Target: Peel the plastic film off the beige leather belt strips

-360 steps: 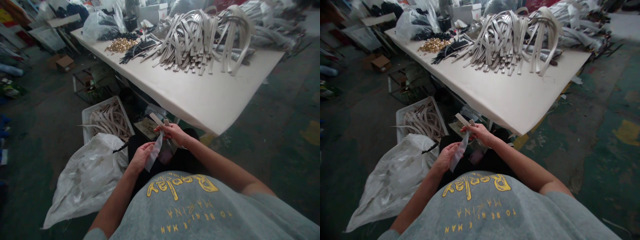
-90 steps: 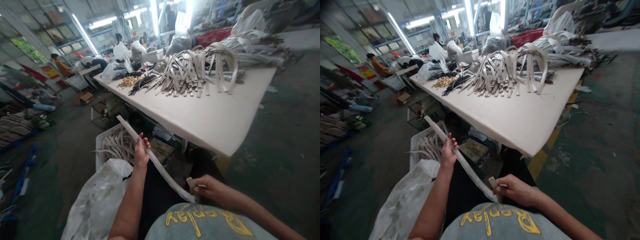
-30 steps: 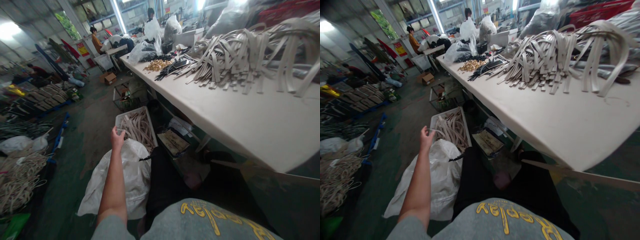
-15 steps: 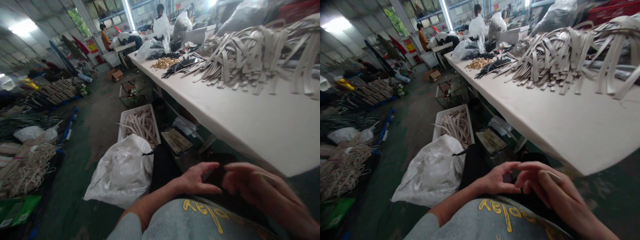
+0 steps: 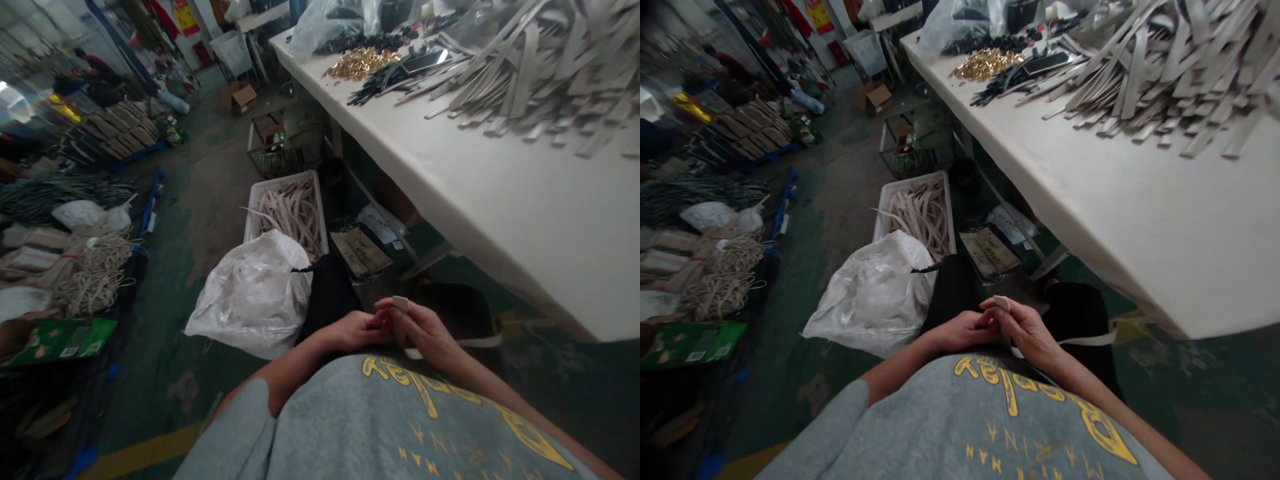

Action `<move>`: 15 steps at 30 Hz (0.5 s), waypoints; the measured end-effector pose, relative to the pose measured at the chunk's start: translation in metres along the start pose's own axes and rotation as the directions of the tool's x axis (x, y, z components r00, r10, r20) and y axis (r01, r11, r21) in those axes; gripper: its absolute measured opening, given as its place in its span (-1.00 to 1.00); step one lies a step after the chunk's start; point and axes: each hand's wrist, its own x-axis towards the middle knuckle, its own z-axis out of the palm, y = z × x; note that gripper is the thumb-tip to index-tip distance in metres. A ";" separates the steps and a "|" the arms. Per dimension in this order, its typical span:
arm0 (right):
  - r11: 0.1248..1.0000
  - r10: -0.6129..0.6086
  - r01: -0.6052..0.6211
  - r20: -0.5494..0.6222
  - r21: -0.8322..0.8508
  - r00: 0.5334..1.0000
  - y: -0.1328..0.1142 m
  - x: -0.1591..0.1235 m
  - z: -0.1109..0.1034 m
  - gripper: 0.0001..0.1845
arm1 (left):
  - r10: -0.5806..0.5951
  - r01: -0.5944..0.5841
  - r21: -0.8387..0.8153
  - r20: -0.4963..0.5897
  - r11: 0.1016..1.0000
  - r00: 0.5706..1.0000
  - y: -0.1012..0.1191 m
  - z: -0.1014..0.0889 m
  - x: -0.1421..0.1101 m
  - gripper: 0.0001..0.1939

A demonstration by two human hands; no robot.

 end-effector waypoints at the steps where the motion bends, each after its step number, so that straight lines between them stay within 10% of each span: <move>1: 1.000 0.027 -0.027 -0.005 0.001 1.000 0.007 0.000 -0.003 -0.45 | -0.043 0.035 0.152 0.049 0.988 0.998 0.003 -0.021 -0.008 -0.90; 4: 0.989 0.145 -0.145 -0.009 0.019 0.989 0.029 -0.002 -0.013 -0.37 | -0.034 0.163 0.488 -0.261 0.857 0.965 0.008 -0.099 -0.035 -0.81; 9: 0.946 0.315 -0.321 0.129 0.033 0.940 0.059 -0.006 -0.017 -0.32 | 0.094 0.575 0.682 -0.677 0.453 0.730 -0.018 -0.210 -0.083 -0.54; 11: 0.946 0.317 -0.323 0.121 0.031 0.941 0.064 -0.004 -0.018 -0.32 | 0.000 0.668 0.694 -0.693 0.269 0.721 -0.034 -0.230 -0.097 -0.52; 15: 0.958 0.286 -0.287 0.025 0.015 0.958 0.067 -0.002 -0.023 -0.30 | -0.123 0.667 0.704 -0.660 0.243 0.741 -0.054 -0.236 -0.109 -0.74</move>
